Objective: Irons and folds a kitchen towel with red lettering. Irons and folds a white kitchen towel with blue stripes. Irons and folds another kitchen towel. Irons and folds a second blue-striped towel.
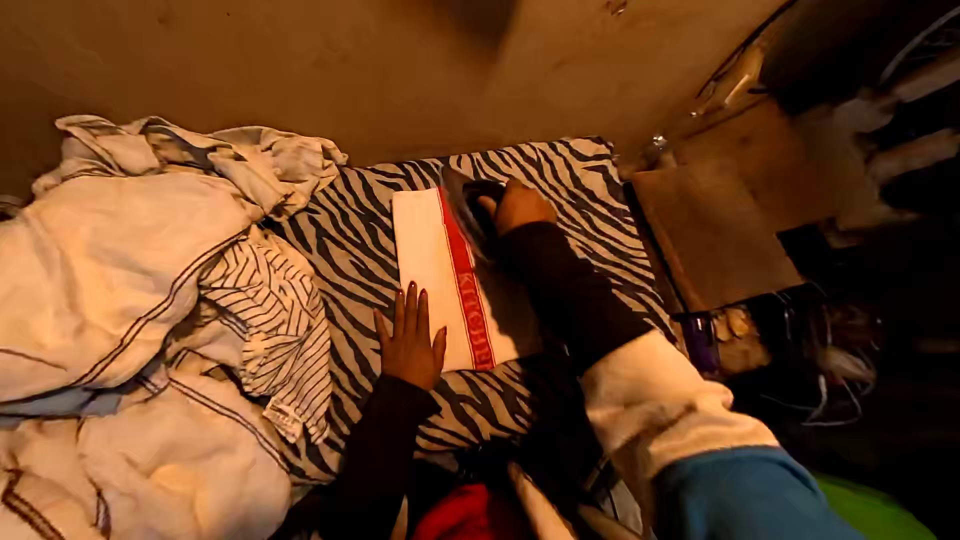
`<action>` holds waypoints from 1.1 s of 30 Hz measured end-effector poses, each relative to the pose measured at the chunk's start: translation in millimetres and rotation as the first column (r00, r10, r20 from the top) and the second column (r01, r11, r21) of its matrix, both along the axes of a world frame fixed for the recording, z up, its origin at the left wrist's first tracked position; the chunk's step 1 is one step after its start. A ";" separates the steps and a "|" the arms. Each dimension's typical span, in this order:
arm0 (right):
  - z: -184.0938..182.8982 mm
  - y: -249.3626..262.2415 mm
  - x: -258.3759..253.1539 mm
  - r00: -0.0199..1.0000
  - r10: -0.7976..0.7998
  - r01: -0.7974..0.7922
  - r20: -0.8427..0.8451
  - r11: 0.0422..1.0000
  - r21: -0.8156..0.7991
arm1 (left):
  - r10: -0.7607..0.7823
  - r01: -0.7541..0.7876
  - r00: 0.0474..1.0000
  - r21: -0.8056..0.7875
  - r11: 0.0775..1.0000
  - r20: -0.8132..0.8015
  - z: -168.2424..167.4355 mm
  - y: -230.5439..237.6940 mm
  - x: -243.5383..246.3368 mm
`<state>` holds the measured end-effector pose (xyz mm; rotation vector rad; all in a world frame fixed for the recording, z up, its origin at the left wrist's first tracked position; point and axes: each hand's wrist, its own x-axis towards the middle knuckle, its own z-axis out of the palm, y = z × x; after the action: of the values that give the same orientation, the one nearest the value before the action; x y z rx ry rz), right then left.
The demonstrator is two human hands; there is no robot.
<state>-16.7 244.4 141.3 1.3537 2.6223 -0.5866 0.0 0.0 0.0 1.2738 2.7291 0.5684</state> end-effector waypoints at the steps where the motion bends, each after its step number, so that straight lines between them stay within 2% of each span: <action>1: 0.0 8.5 -6.2 1.000 -0.028 0.028 -0.011 1.000 0.005 | -0.002 0.002 1.000 -0.004 1.000 -0.004 -0.1 -0.6 -0.6; 4: 5.2 6.8 2.2 0.998 -0.056 0.055 -0.017 0.997 -0.045 | -0.028 0.028 0.999 -0.005 1.000 -0.022 0.5 -1.8 -3.9; 7: -2.1 -32.7 59.9 0.995 -0.101 0.102 0.021 0.992 -0.079 | -0.035 0.030 0.999 0.161 0.987 0.024 -1.7 -8.5 -6.1; 9: -0.1 -68.1 104.3 0.980 -0.146 0.162 0.132 0.980 -0.116 | -0.010 -0.048 0.985 0.334 0.941 0.170 0.7 -14.3 -11.5; 11: 5.9 -85.0 124.5 0.964 -0.188 0.212 0.189 0.970 -0.117 | 0.003 -0.166 0.928 0.406 0.899 0.372 12.2 -13.6 -20.4; 14: 10.7 -75.2 105.9 0.959 -0.192 0.223 0.209 0.965 -0.139 | 0.059 -0.343 0.744 0.305 0.888 0.665 38.9 -2.4 -37.1; 16: 8.0 -50.9 78.8 0.968 -0.201 0.218 0.154 0.970 -0.108 | 0.055 -0.383 0.620 0.241 0.892 0.782 53.4 11.5 -55.0; 19: 5.1 -10.0 59.6 0.977 -0.206 0.210 0.055 0.974 -0.080 | 0.070 -0.384 0.488 0.142 0.912 0.870 64.0 15.2 -75.0; 21: 1.3 21.0 67.0 0.974 -0.225 0.225 0.015 0.973 -0.044 | 0.070 -0.405 0.340 0.079 0.911 0.938 69.3 13.0 -86.6; 23: -2.1 50.3 77.2 0.964 -0.265 0.264 0.011 0.963 0.053 | 0.058 -0.439 0.178 0.027 0.898 0.982 71.6 13.5 -99.6; 25: -2.0 60.3 80.6 0.966 -0.247 0.258 -0.078 0.949 0.180 | 0.012 -0.461 0.090 0.031 0.887 0.996 73.3 24.8 -113.2; 27: 9.4 48.3 66.4 0.978 -0.061 0.115 -0.201 0.955 0.272 | -0.070 -0.485 0.123 0.121 0.866 0.990 73.8 50.9 -127.4; 29: 2.0 35.0 33.9 0.947 0.176 -0.103 -0.270 0.959 0.263 | -0.071 -0.504 0.241 0.188 0.843 0.968 70.4 77.7 -135.9; 31: -19.8 34.2 -0.1 0.915 0.320 -0.293 -0.246 0.946 0.141 | 0.014 -0.512 0.373 0.193 0.837 0.928 69.3 97.9 -142.3; 33: -31.1 37.9 -17.2 0.924 0.362 -0.365 -0.120 0.931 -0.006 | 0.073 -0.487 0.483 0.198 0.851 0.872 82.4 102.3 -143.3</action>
<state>-33.9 282.3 110.2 0.8091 2.8435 -0.6581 -143.3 102.3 82.4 0.3027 1.9624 1.4375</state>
